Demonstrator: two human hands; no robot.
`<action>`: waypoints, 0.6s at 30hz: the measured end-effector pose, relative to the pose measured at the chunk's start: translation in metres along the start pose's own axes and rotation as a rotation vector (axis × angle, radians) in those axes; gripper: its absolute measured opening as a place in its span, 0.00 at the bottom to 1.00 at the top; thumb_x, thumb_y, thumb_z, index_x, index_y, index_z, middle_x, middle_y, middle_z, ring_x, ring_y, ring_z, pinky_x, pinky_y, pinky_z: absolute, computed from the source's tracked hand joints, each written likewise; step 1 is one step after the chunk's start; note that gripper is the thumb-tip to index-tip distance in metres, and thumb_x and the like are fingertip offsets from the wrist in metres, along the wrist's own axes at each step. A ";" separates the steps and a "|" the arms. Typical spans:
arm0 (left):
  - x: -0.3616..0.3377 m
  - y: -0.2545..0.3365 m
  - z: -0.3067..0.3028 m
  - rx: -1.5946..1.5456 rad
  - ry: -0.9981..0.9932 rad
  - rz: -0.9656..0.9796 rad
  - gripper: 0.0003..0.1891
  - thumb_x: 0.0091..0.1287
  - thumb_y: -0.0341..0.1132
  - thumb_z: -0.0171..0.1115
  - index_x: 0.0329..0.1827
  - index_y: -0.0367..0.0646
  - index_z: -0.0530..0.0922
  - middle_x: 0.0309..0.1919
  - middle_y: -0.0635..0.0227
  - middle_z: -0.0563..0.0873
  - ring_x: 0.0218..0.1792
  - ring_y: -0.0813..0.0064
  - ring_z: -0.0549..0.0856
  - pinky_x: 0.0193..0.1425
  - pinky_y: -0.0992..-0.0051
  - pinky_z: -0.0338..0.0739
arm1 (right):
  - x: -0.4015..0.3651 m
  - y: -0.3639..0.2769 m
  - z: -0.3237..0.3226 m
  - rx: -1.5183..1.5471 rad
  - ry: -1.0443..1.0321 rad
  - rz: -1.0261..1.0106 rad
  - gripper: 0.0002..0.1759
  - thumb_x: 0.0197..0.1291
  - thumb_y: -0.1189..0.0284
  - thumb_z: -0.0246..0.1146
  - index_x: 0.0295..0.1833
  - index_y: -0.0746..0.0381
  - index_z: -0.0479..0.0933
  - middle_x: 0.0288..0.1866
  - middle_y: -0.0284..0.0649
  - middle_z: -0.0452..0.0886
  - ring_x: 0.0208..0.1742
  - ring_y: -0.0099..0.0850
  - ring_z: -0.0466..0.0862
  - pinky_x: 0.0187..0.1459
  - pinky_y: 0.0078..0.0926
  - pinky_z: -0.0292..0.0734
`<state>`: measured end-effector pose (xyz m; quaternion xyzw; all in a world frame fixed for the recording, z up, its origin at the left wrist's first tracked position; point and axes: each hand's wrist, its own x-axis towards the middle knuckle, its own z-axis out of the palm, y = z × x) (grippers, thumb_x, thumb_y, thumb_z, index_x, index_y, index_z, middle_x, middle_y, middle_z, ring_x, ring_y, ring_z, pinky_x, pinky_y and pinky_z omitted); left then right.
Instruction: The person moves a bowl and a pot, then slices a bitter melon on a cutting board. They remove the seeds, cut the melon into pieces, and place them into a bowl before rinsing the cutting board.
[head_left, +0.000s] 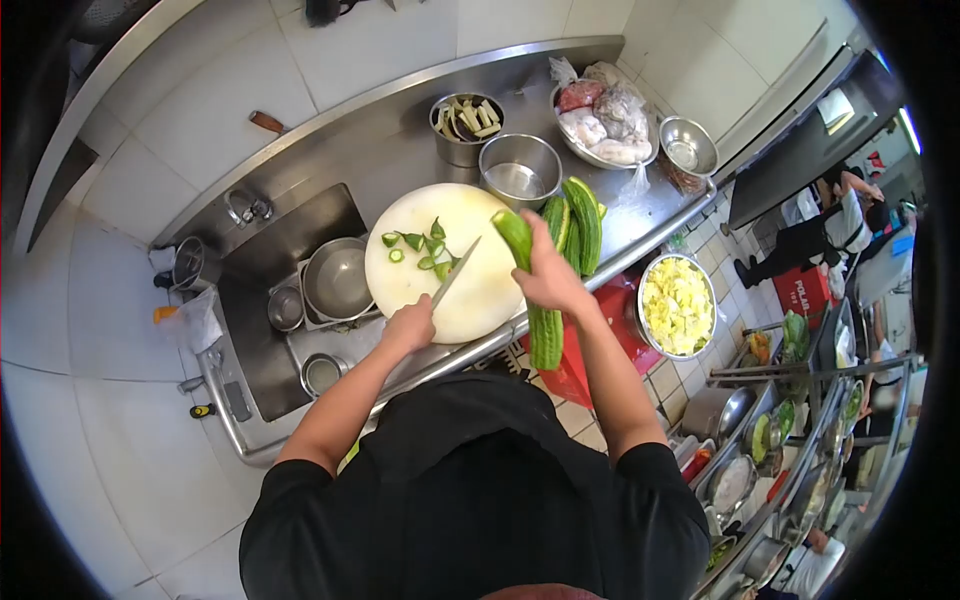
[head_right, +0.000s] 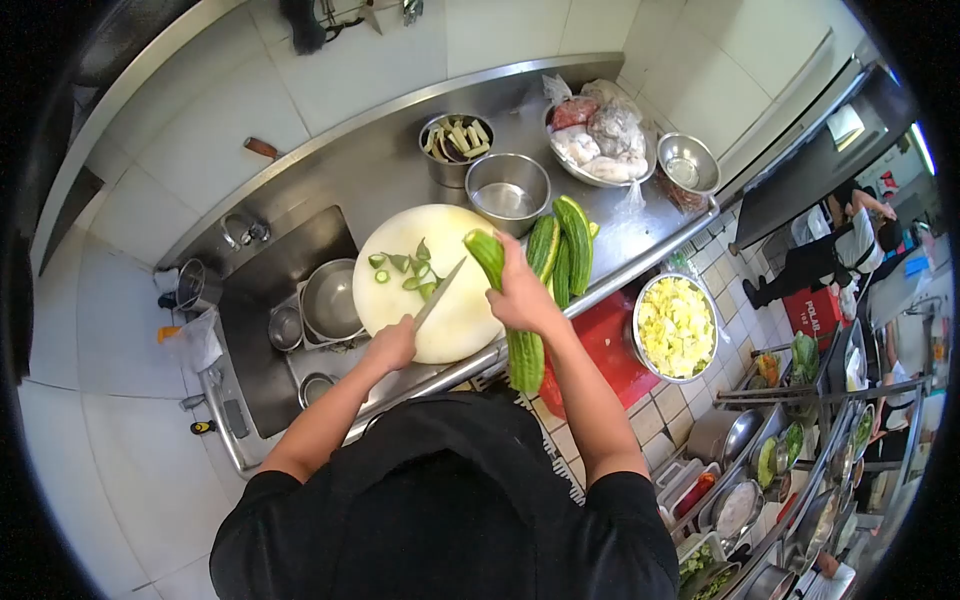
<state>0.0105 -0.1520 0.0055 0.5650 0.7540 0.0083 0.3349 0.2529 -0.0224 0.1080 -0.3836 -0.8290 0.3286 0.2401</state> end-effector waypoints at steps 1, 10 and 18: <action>0.004 -0.006 0.001 0.007 0.013 -0.013 0.16 0.70 0.31 0.52 0.58 0.35 0.72 0.45 0.36 0.88 0.51 0.38 0.88 0.57 0.46 0.81 | 0.005 -0.019 -0.019 0.091 0.064 -0.035 0.51 0.57 0.81 0.65 0.84 0.62 0.47 0.69 0.57 0.73 0.70 0.48 0.77 0.71 0.41 0.70; -0.009 0.007 -0.041 -0.108 0.259 0.065 0.13 0.78 0.37 0.49 0.56 0.36 0.72 0.38 0.34 0.87 0.43 0.34 0.88 0.52 0.40 0.80 | 0.033 -0.019 0.007 -0.150 0.360 -0.383 0.39 0.58 0.79 0.71 0.73 0.62 0.61 0.59 0.56 0.73 0.57 0.58 0.78 0.63 0.45 0.75; -0.093 0.081 -0.121 -0.139 0.492 0.332 0.11 0.79 0.37 0.52 0.53 0.38 0.69 0.27 0.41 0.86 0.31 0.34 0.85 0.39 0.40 0.79 | 0.028 -0.029 0.027 -0.083 0.469 -0.561 0.21 0.54 0.82 0.75 0.54 0.59 0.81 0.55 0.51 0.76 0.50 0.47 0.85 0.48 0.37 0.85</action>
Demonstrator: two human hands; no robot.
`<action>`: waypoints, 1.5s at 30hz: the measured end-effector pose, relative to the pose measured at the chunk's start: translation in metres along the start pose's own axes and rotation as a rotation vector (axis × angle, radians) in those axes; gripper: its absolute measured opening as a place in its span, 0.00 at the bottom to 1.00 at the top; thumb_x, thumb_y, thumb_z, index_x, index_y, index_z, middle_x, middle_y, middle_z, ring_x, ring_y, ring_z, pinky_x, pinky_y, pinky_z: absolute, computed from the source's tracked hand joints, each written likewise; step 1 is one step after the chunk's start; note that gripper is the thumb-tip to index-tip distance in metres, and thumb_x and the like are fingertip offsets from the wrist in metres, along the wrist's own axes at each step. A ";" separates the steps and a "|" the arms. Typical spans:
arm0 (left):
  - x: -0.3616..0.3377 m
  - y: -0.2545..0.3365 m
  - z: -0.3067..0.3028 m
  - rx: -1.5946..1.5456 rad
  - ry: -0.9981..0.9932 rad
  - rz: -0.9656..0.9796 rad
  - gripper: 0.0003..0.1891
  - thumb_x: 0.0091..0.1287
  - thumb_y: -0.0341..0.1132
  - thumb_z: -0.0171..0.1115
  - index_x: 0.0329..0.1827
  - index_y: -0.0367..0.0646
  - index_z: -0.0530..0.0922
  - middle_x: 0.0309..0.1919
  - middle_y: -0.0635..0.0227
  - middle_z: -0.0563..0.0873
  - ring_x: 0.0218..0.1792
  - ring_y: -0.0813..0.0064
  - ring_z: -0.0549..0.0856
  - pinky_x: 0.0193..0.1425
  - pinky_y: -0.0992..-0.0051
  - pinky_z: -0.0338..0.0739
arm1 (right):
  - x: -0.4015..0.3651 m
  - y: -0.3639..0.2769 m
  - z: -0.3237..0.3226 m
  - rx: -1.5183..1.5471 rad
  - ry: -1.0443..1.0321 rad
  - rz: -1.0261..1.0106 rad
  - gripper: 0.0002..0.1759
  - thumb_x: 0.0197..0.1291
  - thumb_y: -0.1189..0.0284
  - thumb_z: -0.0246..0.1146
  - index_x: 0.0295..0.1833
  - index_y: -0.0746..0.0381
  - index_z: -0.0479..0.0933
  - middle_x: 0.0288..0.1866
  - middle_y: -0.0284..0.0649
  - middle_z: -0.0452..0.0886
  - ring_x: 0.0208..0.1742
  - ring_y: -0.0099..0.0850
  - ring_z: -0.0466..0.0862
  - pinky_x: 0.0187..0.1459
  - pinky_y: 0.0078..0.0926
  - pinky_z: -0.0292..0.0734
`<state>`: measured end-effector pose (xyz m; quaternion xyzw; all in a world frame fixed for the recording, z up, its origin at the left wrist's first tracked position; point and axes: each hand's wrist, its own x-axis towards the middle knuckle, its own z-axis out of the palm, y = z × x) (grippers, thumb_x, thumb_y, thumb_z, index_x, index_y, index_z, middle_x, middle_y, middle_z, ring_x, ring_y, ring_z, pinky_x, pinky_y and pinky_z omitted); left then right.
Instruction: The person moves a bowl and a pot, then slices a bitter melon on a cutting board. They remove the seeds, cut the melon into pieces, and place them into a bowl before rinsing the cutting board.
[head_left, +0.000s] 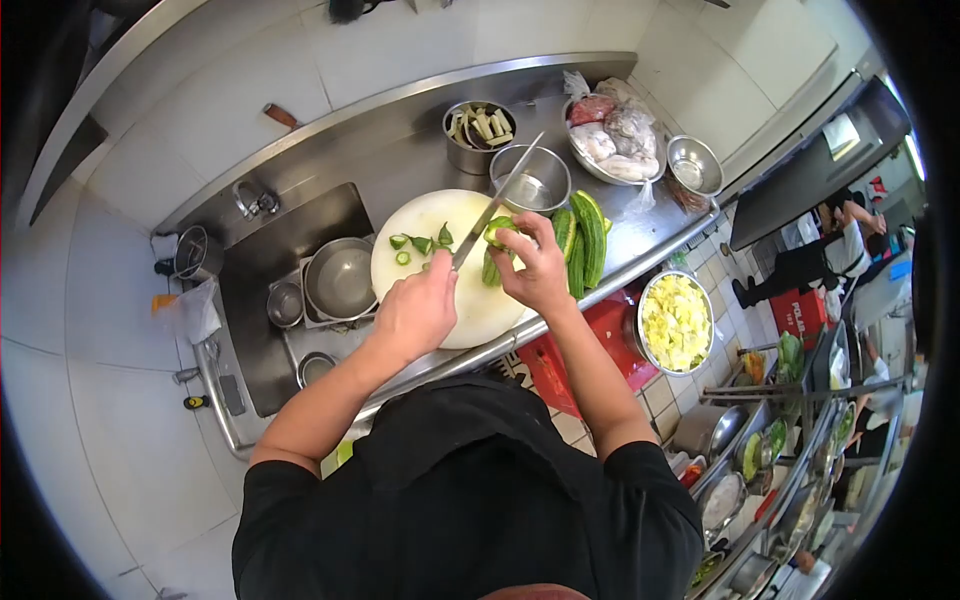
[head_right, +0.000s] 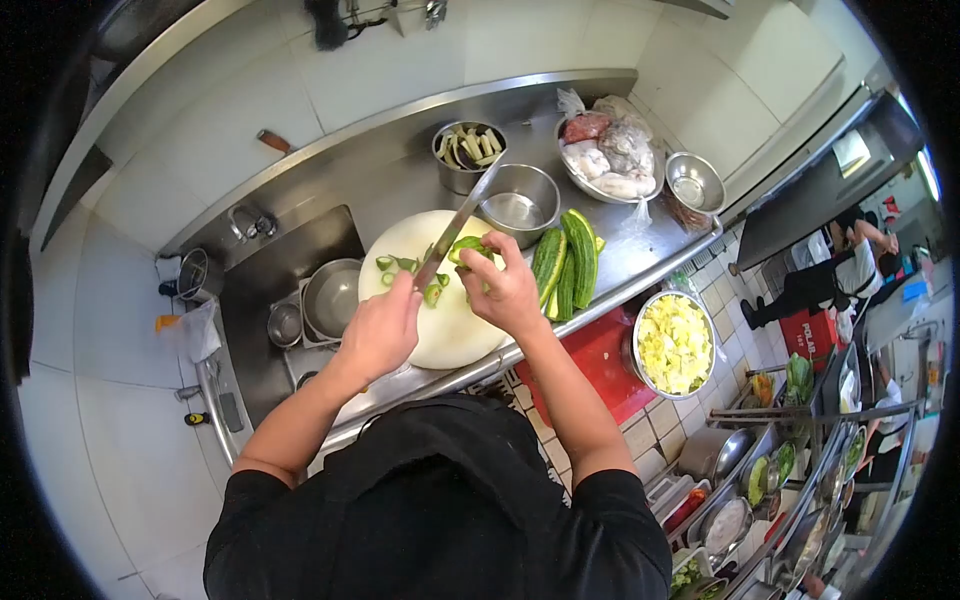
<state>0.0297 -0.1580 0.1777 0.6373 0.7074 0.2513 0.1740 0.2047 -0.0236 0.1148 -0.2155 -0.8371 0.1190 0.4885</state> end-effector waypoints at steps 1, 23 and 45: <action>-0.001 0.004 -0.003 0.003 -0.003 -0.009 0.10 0.78 0.37 0.53 0.53 0.38 0.69 0.27 0.41 0.86 0.31 0.34 0.86 0.39 0.40 0.79 | 0.003 -0.003 -0.003 0.005 -0.027 0.007 0.21 0.54 0.82 0.74 0.54 0.59 0.81 0.55 0.51 0.76 0.50 0.47 0.85 0.48 0.37 0.85; -0.021 0.019 -0.019 0.090 -0.202 -0.075 0.09 0.74 0.31 0.53 0.51 0.34 0.68 0.26 0.42 0.85 0.30 0.37 0.87 0.37 0.42 0.80 | 0.023 -0.008 -0.005 0.035 -0.043 0.058 0.13 0.51 0.80 0.69 0.44 0.62 0.81 0.44 0.47 0.76 0.43 0.45 0.80 0.42 0.39 0.77; 0.037 0.027 0.010 0.043 -0.259 -0.104 0.13 0.66 0.27 0.55 0.52 0.33 0.72 0.37 0.41 0.89 0.42 0.42 0.91 0.46 0.49 0.85 | 0.025 0.005 -0.003 0.199 -0.027 0.163 0.12 0.51 0.81 0.64 0.44 0.63 0.78 0.42 0.49 0.77 0.42 0.46 0.80 0.45 0.37 0.77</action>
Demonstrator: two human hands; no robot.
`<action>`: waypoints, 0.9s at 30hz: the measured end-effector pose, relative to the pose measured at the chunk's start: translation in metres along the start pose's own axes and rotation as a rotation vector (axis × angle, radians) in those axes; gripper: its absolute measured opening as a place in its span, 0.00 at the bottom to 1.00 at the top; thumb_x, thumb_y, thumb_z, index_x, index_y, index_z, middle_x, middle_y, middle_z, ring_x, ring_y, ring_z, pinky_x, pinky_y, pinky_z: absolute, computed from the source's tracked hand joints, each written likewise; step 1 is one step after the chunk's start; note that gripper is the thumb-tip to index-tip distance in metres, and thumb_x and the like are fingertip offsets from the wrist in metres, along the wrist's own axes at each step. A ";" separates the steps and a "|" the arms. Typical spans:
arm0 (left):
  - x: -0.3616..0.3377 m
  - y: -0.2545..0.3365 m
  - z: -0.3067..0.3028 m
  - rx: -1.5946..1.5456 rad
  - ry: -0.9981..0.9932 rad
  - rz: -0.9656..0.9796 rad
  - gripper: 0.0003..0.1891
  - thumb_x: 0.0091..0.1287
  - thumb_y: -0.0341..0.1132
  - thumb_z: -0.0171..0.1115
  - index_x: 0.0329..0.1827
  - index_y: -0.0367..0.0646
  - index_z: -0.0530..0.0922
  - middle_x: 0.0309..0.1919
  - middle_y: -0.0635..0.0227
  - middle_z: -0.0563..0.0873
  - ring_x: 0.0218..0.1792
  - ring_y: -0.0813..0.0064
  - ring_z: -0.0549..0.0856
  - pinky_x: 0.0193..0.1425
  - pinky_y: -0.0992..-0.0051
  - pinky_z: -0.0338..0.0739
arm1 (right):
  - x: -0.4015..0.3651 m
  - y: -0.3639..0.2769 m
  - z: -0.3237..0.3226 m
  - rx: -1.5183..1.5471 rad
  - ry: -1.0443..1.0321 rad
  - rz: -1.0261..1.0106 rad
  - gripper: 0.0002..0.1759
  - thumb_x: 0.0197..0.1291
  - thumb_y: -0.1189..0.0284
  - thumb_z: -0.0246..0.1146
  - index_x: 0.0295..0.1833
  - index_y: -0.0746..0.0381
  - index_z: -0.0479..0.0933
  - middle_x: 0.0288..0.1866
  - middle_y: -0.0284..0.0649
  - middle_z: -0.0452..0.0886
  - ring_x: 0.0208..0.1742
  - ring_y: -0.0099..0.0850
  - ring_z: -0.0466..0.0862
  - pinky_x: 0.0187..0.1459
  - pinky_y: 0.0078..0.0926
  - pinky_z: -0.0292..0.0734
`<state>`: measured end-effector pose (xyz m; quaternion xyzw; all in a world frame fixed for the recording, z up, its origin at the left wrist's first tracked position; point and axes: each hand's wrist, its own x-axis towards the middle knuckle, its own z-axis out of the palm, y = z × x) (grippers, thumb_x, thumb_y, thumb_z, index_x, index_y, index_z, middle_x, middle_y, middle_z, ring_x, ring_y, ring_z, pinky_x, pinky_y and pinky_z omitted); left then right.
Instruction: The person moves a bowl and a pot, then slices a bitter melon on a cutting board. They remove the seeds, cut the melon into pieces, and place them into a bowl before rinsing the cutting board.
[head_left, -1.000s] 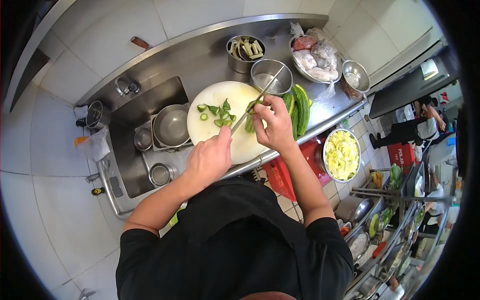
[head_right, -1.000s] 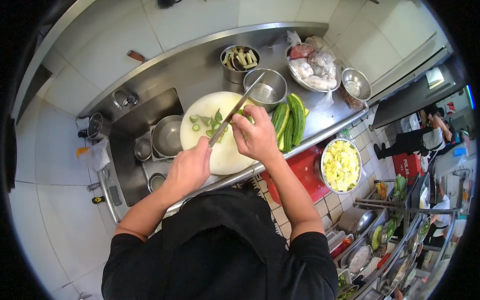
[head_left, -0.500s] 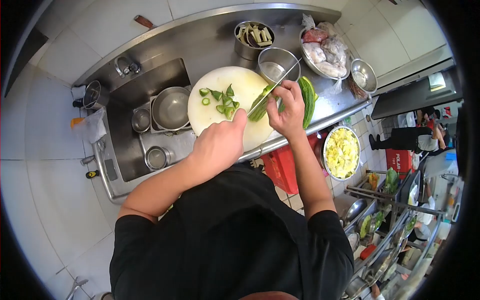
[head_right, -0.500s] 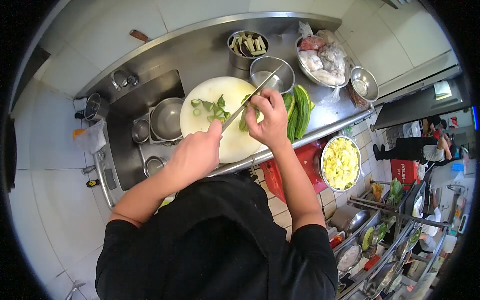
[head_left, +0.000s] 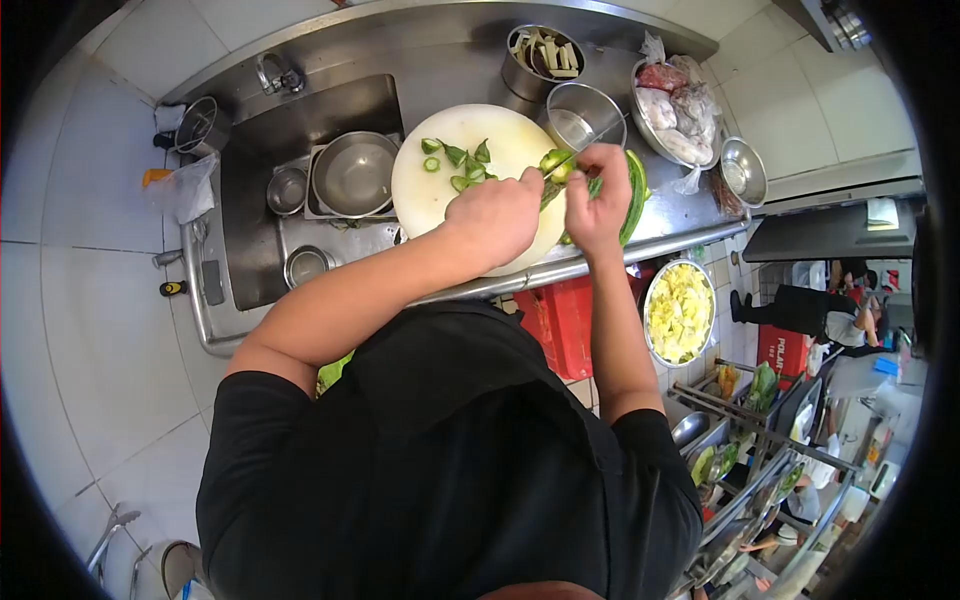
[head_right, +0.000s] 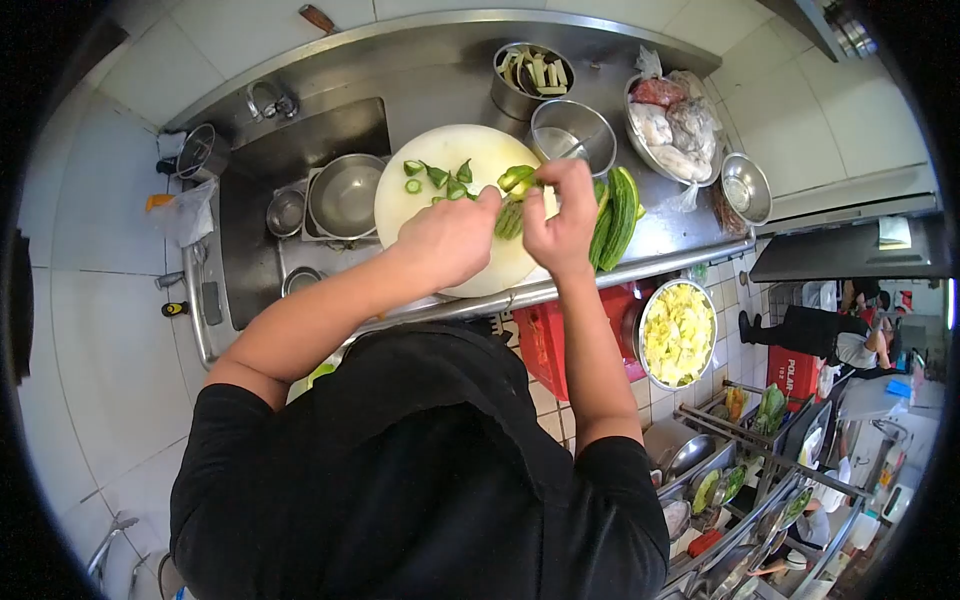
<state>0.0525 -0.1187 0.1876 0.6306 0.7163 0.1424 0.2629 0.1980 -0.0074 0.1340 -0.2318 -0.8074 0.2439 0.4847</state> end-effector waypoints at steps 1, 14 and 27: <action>0.001 0.000 -0.001 0.001 0.001 -0.009 0.13 0.67 0.27 0.55 0.52 0.33 0.72 0.37 0.40 0.89 0.42 0.42 0.91 0.47 0.49 0.85 | 0.006 0.000 -0.004 -0.024 0.028 0.005 0.12 0.56 0.76 0.63 0.47 0.63 0.79 0.45 0.49 0.79 0.49 0.47 0.80 0.55 0.41 0.74; 0.050 -0.028 0.045 0.105 0.072 0.064 0.12 0.71 0.30 0.52 0.52 0.33 0.76 0.39 0.43 0.90 0.42 0.45 0.92 0.45 0.52 0.87 | 0.052 0.038 0.028 -0.165 -0.167 -0.107 0.20 0.70 0.66 0.51 0.27 0.58 0.83 0.32 0.38 0.85 0.56 0.39 0.82 0.68 0.43 0.57; 0.075 -0.048 0.101 0.058 -0.144 -0.061 0.17 0.69 0.27 0.52 0.59 0.33 0.72 0.44 0.40 0.89 0.48 0.43 0.90 0.53 0.49 0.84 | 0.037 0.040 0.028 0.079 -0.042 0.159 0.23 0.76 0.69 0.50 0.28 0.67 0.80 0.25 0.38 0.80 0.26 0.25 0.73 0.32 0.25 0.69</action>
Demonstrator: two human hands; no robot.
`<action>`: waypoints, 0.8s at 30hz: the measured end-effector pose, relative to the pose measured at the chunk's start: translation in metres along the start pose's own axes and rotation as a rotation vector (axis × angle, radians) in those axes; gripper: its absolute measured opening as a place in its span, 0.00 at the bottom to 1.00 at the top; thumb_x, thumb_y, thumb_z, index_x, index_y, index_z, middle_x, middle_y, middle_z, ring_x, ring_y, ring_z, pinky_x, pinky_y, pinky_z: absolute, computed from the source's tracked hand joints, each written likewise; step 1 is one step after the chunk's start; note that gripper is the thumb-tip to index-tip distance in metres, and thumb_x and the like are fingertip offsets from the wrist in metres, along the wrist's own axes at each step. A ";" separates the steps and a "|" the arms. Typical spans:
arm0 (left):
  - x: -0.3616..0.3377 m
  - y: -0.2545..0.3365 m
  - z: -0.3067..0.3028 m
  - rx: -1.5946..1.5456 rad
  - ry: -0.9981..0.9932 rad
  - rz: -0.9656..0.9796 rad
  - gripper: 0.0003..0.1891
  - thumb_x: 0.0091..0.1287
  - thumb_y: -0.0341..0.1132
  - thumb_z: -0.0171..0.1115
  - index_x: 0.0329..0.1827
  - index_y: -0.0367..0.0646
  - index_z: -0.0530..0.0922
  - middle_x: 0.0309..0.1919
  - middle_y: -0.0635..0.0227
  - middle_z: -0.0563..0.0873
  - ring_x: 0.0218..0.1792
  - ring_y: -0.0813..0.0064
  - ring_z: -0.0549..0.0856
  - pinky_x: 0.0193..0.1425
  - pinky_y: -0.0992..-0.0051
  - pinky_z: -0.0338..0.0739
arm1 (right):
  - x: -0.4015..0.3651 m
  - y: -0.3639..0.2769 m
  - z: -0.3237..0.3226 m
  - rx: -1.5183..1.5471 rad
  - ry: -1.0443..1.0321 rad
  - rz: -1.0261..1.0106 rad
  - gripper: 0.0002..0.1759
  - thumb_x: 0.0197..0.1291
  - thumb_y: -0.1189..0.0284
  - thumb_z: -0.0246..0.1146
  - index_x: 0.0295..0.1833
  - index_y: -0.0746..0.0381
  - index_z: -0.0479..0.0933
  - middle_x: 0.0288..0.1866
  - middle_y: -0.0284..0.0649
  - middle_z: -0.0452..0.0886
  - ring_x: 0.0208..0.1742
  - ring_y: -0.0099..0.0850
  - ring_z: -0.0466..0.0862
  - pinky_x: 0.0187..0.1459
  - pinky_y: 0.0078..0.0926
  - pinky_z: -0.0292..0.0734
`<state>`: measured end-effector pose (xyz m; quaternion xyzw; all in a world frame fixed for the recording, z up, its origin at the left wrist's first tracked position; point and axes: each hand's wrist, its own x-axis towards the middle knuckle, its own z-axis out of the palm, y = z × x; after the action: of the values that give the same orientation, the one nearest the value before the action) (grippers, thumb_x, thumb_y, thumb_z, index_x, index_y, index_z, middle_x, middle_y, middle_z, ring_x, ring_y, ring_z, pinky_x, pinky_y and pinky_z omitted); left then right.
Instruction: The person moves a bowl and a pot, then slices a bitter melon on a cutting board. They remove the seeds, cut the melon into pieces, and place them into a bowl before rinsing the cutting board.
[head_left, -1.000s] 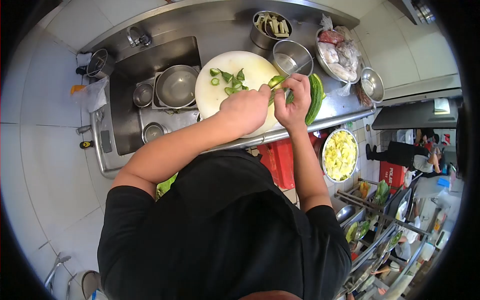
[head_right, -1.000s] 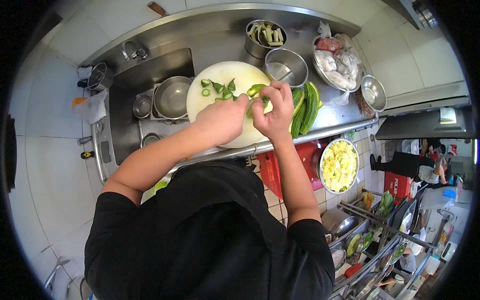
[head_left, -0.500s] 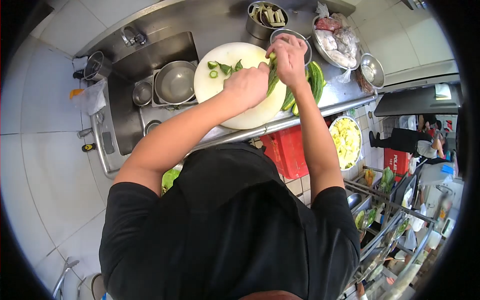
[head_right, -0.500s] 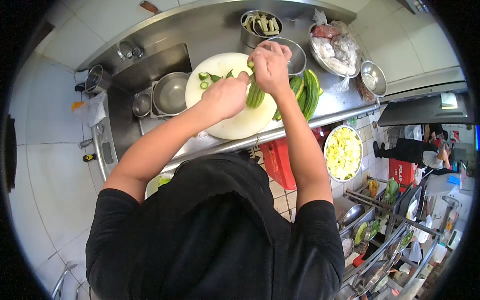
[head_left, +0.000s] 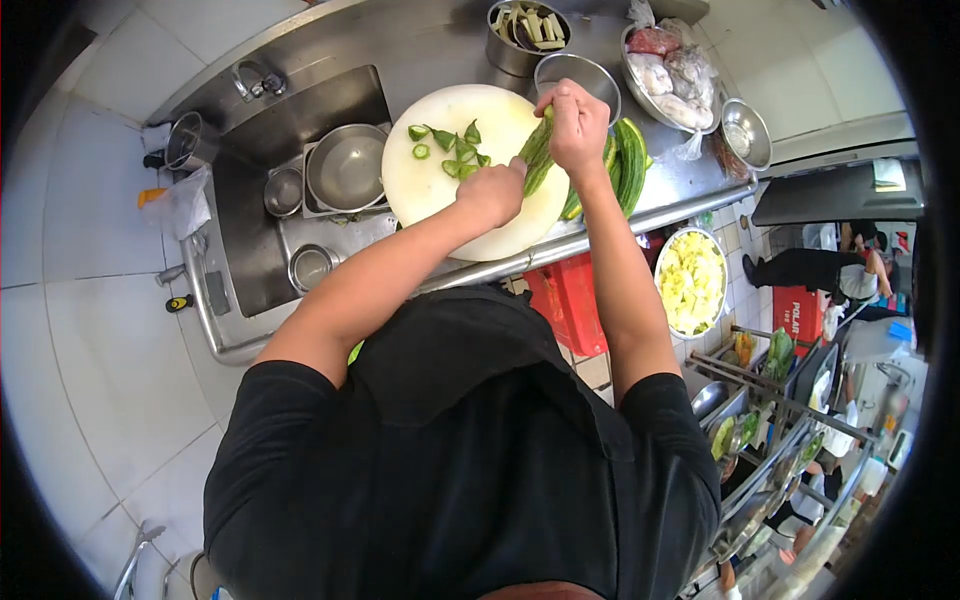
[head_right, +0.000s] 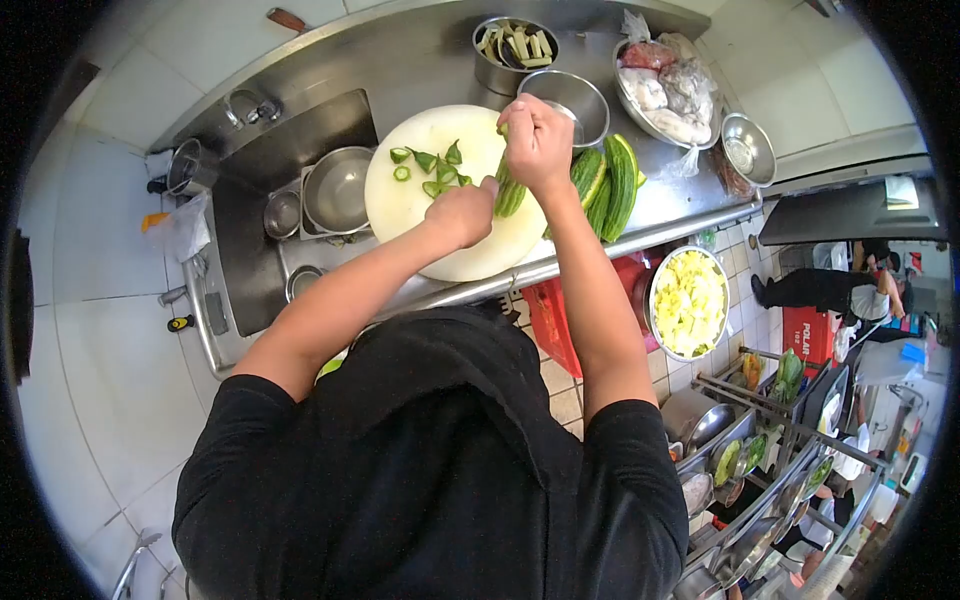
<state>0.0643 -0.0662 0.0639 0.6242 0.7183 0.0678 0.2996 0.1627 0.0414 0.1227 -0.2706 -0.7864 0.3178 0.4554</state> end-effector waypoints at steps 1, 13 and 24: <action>0.001 0.001 -0.001 0.008 -0.004 0.001 0.17 0.69 0.27 0.52 0.60 0.33 0.72 0.45 0.40 0.89 0.48 0.43 0.90 0.53 0.49 0.84 | -0.002 0.001 0.001 0.003 0.005 -0.016 0.22 0.75 0.69 0.51 0.28 0.67 0.80 0.25 0.38 0.80 0.26 0.25 0.73 0.32 0.25 0.69; 0.015 -0.038 0.071 0.023 -0.060 -0.024 0.14 0.73 0.30 0.48 0.57 0.37 0.74 0.43 0.42 0.90 0.47 0.42 0.90 0.53 0.49 0.84 | -0.042 0.037 -0.003 -0.007 0.186 -0.092 0.28 0.46 0.66 0.86 0.49 0.61 0.78 0.38 0.41 0.85 0.36 0.36 0.87 0.42 0.32 0.83; -0.103 -0.092 0.065 0.130 -0.128 -0.134 0.13 0.74 0.36 0.53 0.57 0.40 0.71 0.36 0.39 0.88 0.40 0.36 0.88 0.47 0.42 0.81 | -0.084 0.116 -0.004 0.210 0.388 0.478 0.18 0.59 0.72 0.77 0.52 0.63 0.81 0.46 0.36 0.85 0.47 0.28 0.83 0.54 0.32 0.80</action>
<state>0.0231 -0.2004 0.0034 0.5961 0.7406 -0.0390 0.3076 0.2192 0.0577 -0.0079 -0.4545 -0.5620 0.4375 0.5349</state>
